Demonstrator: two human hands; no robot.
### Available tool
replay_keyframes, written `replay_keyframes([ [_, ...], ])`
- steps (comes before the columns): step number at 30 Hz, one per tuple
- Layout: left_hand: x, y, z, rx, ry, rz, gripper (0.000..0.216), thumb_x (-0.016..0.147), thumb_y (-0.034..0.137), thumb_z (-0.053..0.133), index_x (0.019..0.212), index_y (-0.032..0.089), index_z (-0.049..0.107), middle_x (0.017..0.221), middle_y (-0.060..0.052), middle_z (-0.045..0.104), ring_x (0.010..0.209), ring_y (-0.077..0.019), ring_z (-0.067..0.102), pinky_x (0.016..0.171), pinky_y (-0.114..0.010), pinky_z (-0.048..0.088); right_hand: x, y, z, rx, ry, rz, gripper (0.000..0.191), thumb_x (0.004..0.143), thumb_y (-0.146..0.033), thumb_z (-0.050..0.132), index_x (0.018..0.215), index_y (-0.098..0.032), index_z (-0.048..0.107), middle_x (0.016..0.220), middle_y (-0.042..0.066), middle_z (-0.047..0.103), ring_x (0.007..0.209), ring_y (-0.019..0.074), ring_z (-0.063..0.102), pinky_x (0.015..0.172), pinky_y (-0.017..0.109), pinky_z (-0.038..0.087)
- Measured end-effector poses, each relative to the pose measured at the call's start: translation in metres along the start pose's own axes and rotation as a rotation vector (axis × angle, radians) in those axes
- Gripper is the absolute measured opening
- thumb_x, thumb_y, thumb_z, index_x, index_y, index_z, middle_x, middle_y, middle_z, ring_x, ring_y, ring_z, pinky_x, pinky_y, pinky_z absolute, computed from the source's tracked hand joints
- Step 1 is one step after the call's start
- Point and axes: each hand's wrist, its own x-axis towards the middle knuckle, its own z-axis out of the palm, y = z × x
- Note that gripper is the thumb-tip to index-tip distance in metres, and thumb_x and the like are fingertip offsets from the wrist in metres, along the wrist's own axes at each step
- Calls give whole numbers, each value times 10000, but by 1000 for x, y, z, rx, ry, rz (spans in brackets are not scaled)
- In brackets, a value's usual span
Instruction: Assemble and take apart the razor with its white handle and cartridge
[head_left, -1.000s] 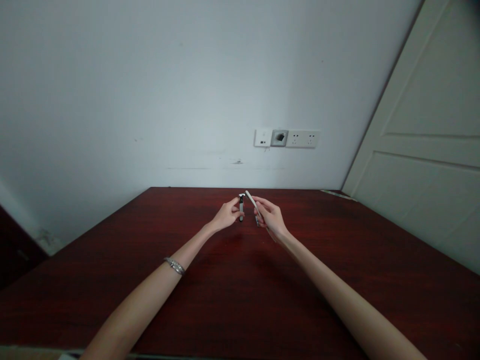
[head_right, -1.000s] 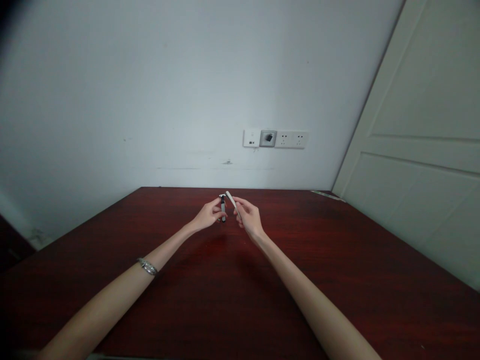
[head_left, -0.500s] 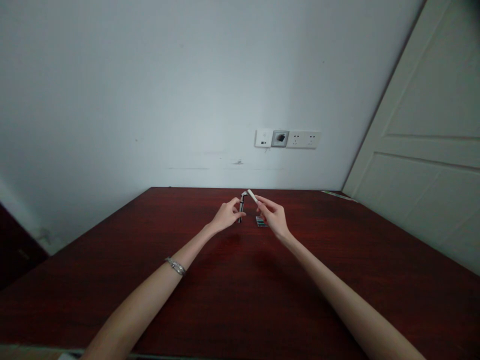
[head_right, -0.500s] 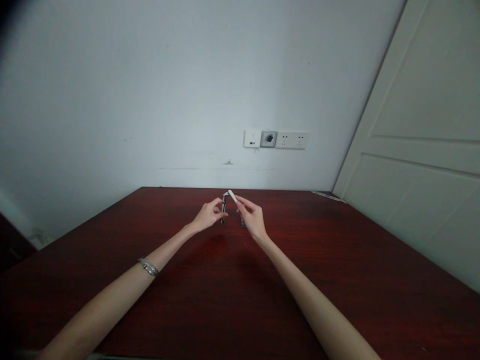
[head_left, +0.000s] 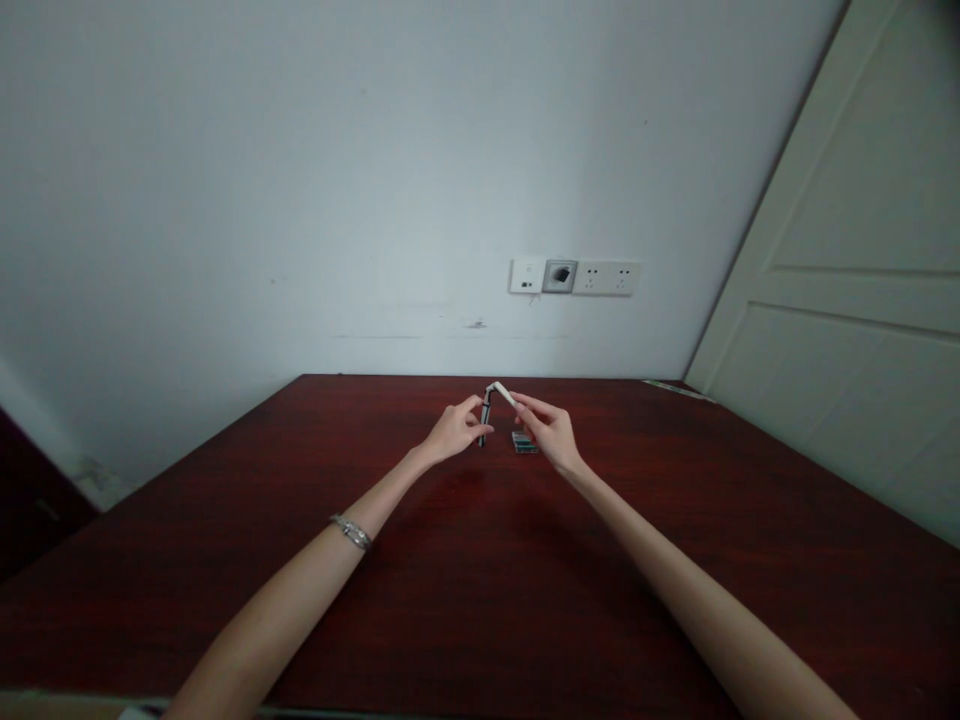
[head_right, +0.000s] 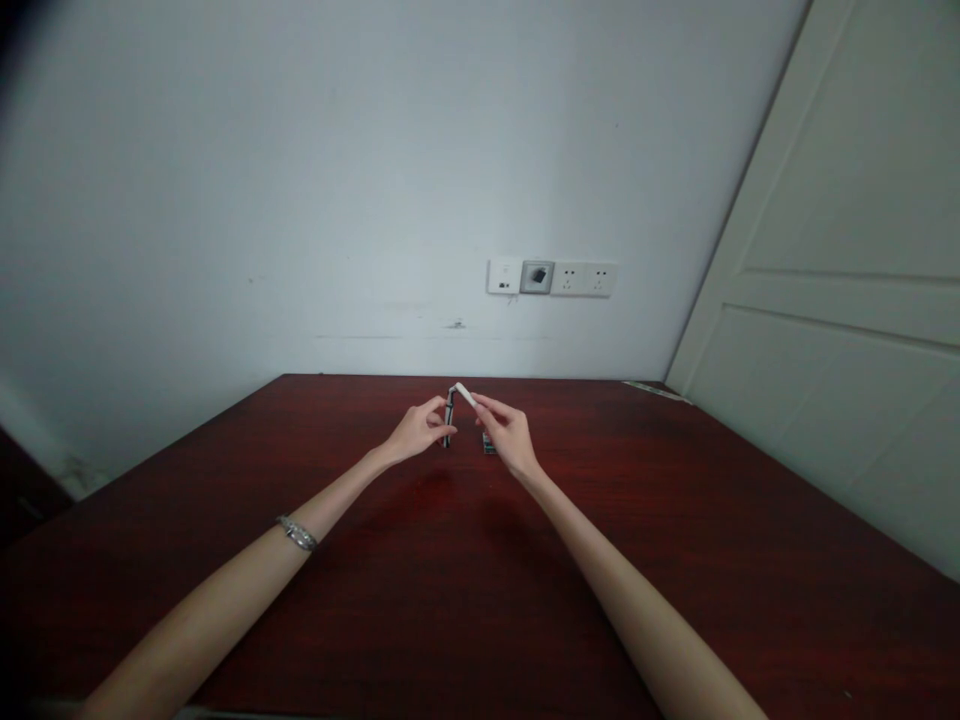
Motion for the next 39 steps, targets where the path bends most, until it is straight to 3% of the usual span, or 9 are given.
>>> replay_keyframes([
  [5, 0, -2, -7, 118, 42, 27, 250, 755, 251, 594, 995, 197, 545, 668, 14, 638, 609, -150, 611, 588, -212, 418, 5, -5, -9, -27, 76, -37, 490, 730, -469, 580, 1083, -136, 654, 624, 9, 547, 446, 62, 353, 392, 206, 293],
  [10, -1, 0, -27, 478, 105, 95, 228, 830, 205, 489, 1030, 264, 580, 866, -18, 675, 794, -189, 635, 690, -235, 418, 8, -21, -25, -192, -49, -79, 379, 709, -449, 616, 907, -141, 713, 630, 26, 592, 507, 89, 422, 433, 212, 314],
  [14, 1, -4, -37, 551, 141, 190, 285, 838, 133, 435, 1058, 242, 580, 1035, -37, 654, 904, -183, 621, 776, -263, 443, 9, -28, -36, -290, -131, -41, 329, 689, -460, 626, 703, -141, 707, 548, 12, 566, 473, 88, 413, 426, 218, 288],
  [19, 2, -11, -36, 619, 121, 364, 373, 779, 7, 404, 1048, 195, 582, 1138, -54, 605, 1074, -156, 551, 878, -291, 454, 3, -31, -29, -280, -299, -17, 337, 690, -466, 629, 653, -136, 684, 503, -3, 544, 441, 77, 393, 434, 222, 293],
  [25, 0, -3, -27, 681, 71, 458, 320, 804, 39, 423, 1036, 192, 583, 1144, -86, 586, 1107, -187, 534, 850, -302, 479, -5, -38, -10, -305, -377, -48, 335, 693, -469, 633, 608, -148, 669, 501, 4, 554, 463, 92, 436, 460, 229, 327],
  [33, 2, -9, -33, 698, 115, 472, 364, 799, 6, 403, 1062, 185, 578, 1186, -89, 567, 1173, -187, 491, 936, -344, 445, 6, -30, -31, -361, -375, -43, 313, 681, -450, 649, 624, -145, 687, 548, 20, 595, 486, 101, 460, 477, 236, 333],
  [39, 3, -8, -28, 708, 111, 517, 320, 824, 44, 416, 1058, 187, 582, 1151, -93, 586, 1186, -207, 482, 902, -345, 470, -5, -41, -13, -364, -406, -88, 335, 701, -470, 628, 621, -148, 677, 533, 11, 582, 481, 96, 450, 478, 233, 334],
])
